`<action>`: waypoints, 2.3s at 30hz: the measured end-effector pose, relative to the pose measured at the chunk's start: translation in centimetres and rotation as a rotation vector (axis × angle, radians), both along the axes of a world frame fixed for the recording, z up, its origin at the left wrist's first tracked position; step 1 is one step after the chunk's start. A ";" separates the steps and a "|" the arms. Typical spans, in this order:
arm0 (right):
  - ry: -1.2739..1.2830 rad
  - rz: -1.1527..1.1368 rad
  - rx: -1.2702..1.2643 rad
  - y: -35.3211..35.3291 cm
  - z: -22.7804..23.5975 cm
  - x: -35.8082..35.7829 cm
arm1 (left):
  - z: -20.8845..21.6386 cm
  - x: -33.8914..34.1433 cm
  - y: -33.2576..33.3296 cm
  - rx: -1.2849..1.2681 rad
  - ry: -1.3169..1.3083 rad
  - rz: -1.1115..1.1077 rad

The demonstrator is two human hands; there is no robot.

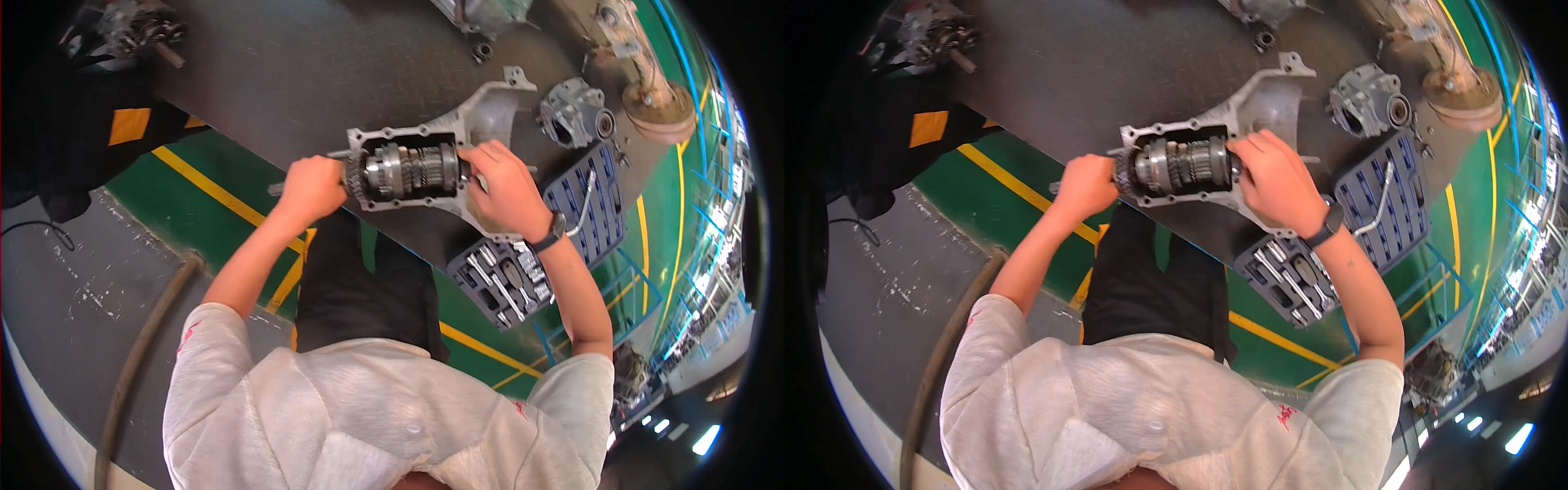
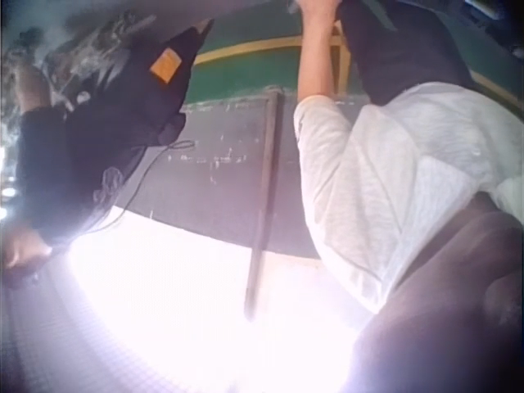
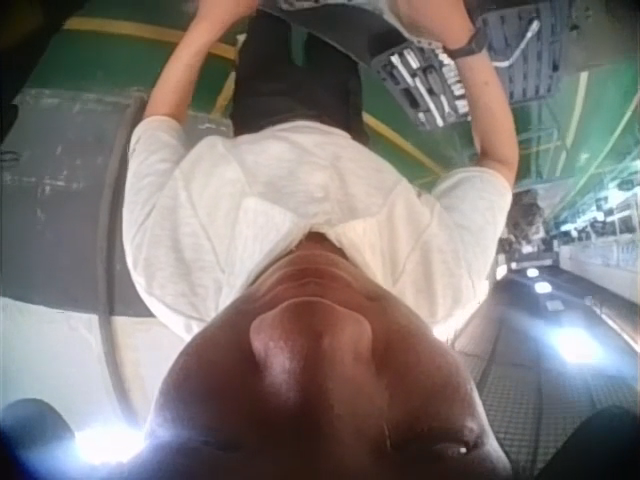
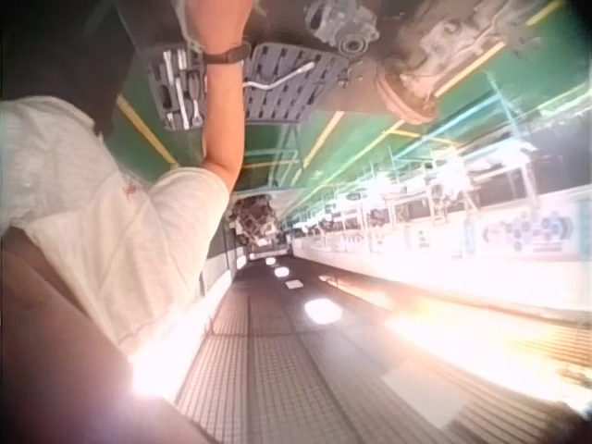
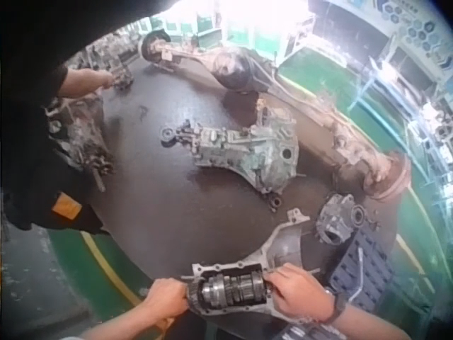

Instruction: Disassemble a manual gearbox main shaft assembly by removing gears and bearings.

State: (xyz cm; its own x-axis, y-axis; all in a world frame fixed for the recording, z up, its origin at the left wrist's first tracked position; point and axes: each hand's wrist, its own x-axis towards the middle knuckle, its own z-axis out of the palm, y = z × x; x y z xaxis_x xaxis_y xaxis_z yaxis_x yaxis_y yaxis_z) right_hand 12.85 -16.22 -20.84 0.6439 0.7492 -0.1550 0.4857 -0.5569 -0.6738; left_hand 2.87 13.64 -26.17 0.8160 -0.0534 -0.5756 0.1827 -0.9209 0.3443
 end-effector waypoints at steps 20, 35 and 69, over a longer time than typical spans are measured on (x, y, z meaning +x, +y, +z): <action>-0.088 -0.136 -0.371 -5.6 -3.8 -0.2 | -0.3 -1.5 -1.9 -0.056 -0.042 -0.011; -0.169 -0.111 -0.445 -4.9 -6.1 0.8 | 0.2 -0.8 -2.9 -0.108 -0.264 0.071; -0.036 -0.076 -0.409 -5.6 -4.1 1.4 | 1.9 -0.4 -4.0 -0.014 -0.225 -0.089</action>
